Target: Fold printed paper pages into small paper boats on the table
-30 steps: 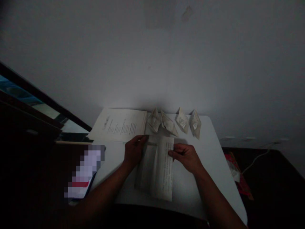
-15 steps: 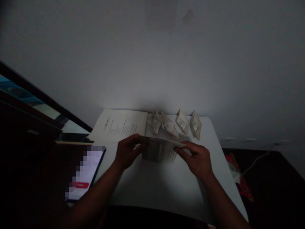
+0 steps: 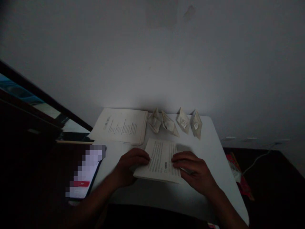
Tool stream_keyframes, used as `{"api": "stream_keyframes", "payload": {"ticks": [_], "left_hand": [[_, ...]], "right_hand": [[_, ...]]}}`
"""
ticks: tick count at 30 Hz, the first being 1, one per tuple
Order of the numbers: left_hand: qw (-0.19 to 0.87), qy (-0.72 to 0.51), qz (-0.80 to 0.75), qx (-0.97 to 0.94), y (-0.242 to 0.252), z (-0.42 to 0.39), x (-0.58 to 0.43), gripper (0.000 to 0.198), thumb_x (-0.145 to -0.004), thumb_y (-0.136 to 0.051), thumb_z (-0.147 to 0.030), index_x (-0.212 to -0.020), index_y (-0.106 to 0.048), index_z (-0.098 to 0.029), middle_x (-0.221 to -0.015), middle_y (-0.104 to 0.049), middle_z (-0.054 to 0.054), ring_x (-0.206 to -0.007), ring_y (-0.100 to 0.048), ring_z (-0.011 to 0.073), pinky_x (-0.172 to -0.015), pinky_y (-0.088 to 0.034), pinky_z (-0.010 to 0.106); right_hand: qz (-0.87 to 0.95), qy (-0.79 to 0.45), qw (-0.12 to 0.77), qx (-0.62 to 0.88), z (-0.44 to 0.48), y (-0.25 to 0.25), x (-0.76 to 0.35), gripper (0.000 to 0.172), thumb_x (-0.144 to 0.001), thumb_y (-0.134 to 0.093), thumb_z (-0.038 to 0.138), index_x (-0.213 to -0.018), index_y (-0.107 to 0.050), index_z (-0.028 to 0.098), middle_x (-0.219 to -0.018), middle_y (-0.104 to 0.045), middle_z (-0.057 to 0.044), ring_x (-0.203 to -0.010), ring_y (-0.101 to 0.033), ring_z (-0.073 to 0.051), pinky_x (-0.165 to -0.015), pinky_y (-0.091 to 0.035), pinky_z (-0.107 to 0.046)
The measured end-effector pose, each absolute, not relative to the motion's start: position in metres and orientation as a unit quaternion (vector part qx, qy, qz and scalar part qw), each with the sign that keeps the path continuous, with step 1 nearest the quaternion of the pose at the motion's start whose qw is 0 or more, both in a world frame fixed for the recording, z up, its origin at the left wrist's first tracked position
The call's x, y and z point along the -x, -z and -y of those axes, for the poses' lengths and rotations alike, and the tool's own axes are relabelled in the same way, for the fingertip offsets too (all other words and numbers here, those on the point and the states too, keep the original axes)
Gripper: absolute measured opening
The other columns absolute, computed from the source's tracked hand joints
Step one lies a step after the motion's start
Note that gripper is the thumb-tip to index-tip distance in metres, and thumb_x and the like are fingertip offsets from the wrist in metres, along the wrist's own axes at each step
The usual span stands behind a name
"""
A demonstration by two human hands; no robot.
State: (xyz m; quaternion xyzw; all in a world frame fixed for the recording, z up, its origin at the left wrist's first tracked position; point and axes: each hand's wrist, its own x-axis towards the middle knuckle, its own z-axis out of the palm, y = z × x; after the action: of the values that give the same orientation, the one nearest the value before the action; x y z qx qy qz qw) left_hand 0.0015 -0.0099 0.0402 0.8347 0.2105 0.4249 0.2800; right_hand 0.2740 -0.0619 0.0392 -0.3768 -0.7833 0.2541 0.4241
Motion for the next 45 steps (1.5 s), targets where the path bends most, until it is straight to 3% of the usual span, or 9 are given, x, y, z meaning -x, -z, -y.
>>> {"api": "stream_keyframes", "payload": {"ticks": [6,11,17,24,34,45], "left_hand": [[0.258,-0.311,-0.245,-0.881,-0.024,0.013,0.003,0.036,-0.067,-0.065,-0.017,-0.102,-0.058,-0.019,-0.102,-0.065,0.008,-0.095,-0.058,0.0208,-0.08,-0.047,0.037],[0.261,-0.236,-0.256,-0.9,-0.033,0.016,0.006,0.04,-0.063,-0.066,-0.016,-0.103,-0.058,-0.019,-0.107,-0.062,0.007,-0.101,-0.055,0.0218,-0.088,-0.041,0.039],[0.304,-0.157,-0.244,-0.908,-0.058,0.027,0.008,0.05,-0.06,-0.075,-0.042,-0.103,-0.06,-0.021,-0.115,-0.058,0.008,-0.108,-0.05,0.0251,-0.095,-0.035,0.043],[0.238,-0.179,-0.228,-0.927,-0.064,0.02,-0.02,0.031,-0.075,-0.063,-0.034,-0.102,-0.059,-0.019,-0.114,-0.058,0.009,-0.107,-0.051,0.0235,-0.094,-0.037,0.041],[0.116,-0.159,-0.253,-0.947,-0.025,0.018,-0.073,0.045,-0.08,-0.055,-0.03,-0.121,-0.048,-0.012,-0.129,-0.048,0.015,-0.121,-0.042,0.0291,-0.103,-0.033,0.044],[0.109,-0.166,-0.262,-0.944,-0.006,0.018,-0.072,0.049,-0.081,-0.054,-0.037,-0.123,-0.047,-0.012,-0.134,-0.045,0.017,-0.126,-0.039,0.029,-0.106,-0.029,0.046]], "right_hand": [[0.8,-0.259,0.35,0.414,0.067,-0.012,-0.279,0.021,-0.081,-0.06,0.02,-0.1,-0.066,0.027,-0.102,-0.068,-0.006,-0.101,-0.06,-0.021,-0.083,-0.05,-0.04],[0.814,-0.234,0.329,0.417,0.068,-0.011,-0.277,0.022,-0.08,-0.061,0.017,-0.1,-0.065,0.026,-0.102,-0.068,-0.006,-0.103,-0.059,-0.022,-0.089,-0.046,-0.044],[0.814,-0.237,0.322,0.421,0.074,-0.011,-0.281,0.032,-0.08,-0.05,0.005,-0.103,-0.061,0.025,-0.109,-0.065,-0.005,-0.115,-0.052,-0.021,-0.095,-0.044,-0.047],[0.798,-0.131,0.323,0.491,0.065,-0.011,-0.289,0.016,-0.082,-0.06,0.024,-0.098,-0.065,0.025,-0.108,-0.066,-0.007,-0.109,-0.057,-0.024,-0.091,-0.048,-0.047],[0.835,-0.08,0.253,0.482,0.066,-0.013,-0.282,0.02,-0.083,-0.059,0.029,-0.102,-0.065,0.024,-0.112,-0.063,-0.007,-0.114,-0.053,-0.026,-0.094,-0.044,-0.047],[0.813,-0.04,0.248,0.526,0.049,-0.012,-0.281,0.028,-0.085,-0.056,0.031,-0.111,-0.063,0.023,-0.11,-0.065,-0.008,-0.106,-0.056,-0.026,-0.092,-0.043,-0.046]]}}
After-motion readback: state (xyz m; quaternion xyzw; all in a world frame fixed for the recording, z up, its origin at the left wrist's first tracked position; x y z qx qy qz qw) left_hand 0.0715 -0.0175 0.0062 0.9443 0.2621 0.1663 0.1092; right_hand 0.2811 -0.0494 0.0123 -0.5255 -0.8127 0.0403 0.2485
